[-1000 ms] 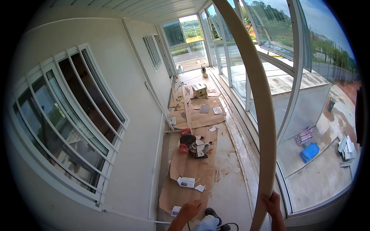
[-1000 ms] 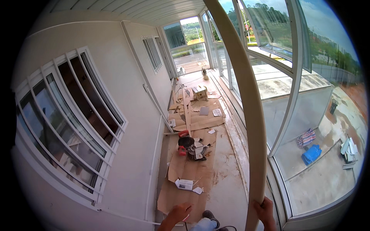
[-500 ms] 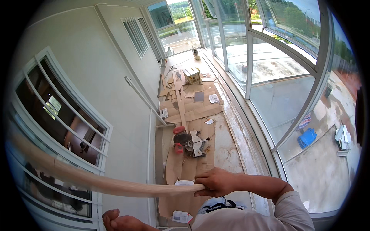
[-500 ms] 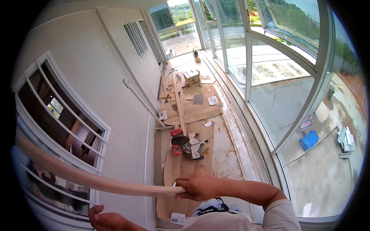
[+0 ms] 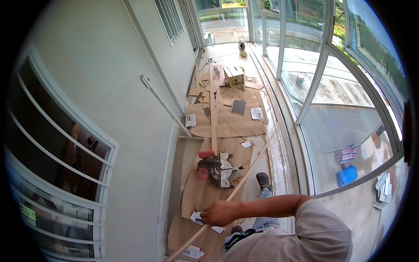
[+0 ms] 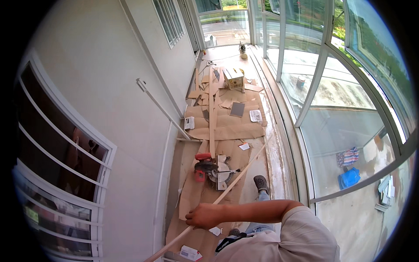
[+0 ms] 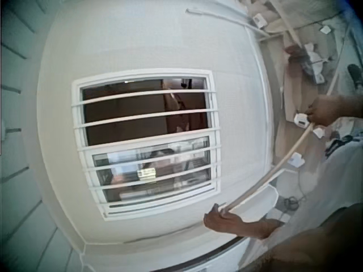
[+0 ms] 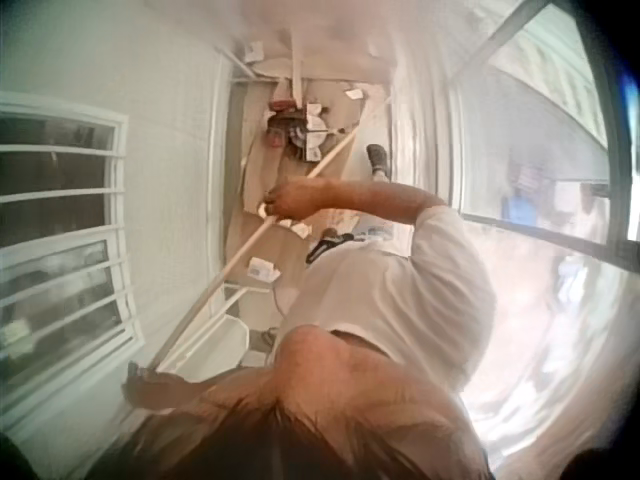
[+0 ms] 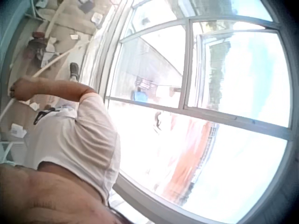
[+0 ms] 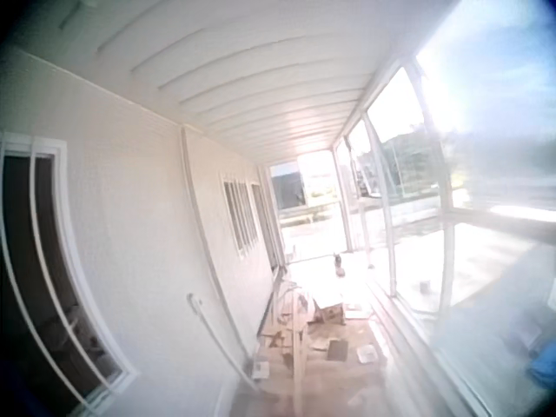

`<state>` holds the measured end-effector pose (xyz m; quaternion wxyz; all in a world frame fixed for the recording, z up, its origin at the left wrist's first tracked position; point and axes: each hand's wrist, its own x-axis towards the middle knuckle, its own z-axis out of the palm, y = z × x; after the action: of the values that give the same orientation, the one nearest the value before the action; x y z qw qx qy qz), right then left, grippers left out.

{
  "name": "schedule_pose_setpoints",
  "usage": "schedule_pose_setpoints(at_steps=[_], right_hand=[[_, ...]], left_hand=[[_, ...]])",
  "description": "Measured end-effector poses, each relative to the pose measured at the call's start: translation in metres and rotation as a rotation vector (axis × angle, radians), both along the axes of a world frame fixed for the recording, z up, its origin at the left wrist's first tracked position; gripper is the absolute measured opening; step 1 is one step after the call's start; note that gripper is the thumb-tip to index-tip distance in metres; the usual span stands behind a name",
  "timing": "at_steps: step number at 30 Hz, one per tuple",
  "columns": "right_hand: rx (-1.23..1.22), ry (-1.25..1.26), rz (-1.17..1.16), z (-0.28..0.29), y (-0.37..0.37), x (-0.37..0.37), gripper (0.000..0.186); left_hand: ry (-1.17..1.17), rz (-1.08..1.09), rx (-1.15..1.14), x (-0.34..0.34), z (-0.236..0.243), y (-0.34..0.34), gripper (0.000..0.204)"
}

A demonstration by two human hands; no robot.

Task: The person installs wooden baseboards along the walls of a room. They measure the wall space, cut the planks to size using a miter saw, and fit the pieces into place along the floor-wall junction.

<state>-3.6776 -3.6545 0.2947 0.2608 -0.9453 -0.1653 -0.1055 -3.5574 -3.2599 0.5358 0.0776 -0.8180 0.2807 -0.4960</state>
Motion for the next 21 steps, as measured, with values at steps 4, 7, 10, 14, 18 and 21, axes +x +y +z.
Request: schedule_pose_setpoints(at_steps=[4, 7, 10, 14, 18, 21], right_hand=[[-0.081, 0.189, 0.077, -0.09, -0.128, 0.011, 0.024], [-0.187, 0.339, 0.066, -0.15, -0.241, -0.005, 0.025], [-0.231, 0.357, 0.142, -0.204, -0.328, 0.032, 0.027], [-0.39, 0.483, 0.079, -0.25, -0.456, 0.056, 0.023], [-0.413, 0.523, -0.06, -0.327, -0.554, 0.06, 0.017], [-0.388, 0.505, -0.039, -0.418, -0.58, 0.099, 0.016]], left_hand=[[0.593, 0.173, 0.078, -0.014, -0.081, -0.098, 0.028], [1.135, 0.123, 0.177, -0.008, -0.154, -0.151, 0.027], [1.594, 0.051, -0.675, -0.052, -0.247, -0.126, 0.031], [1.677, 0.364, 0.073, -0.077, -0.341, -0.124, 0.034], [1.71, 0.225, 0.26, -0.08, -0.453, -0.237, 0.033], [1.636, 0.155, 0.057, -0.09, -0.574, -0.328, 0.034]])
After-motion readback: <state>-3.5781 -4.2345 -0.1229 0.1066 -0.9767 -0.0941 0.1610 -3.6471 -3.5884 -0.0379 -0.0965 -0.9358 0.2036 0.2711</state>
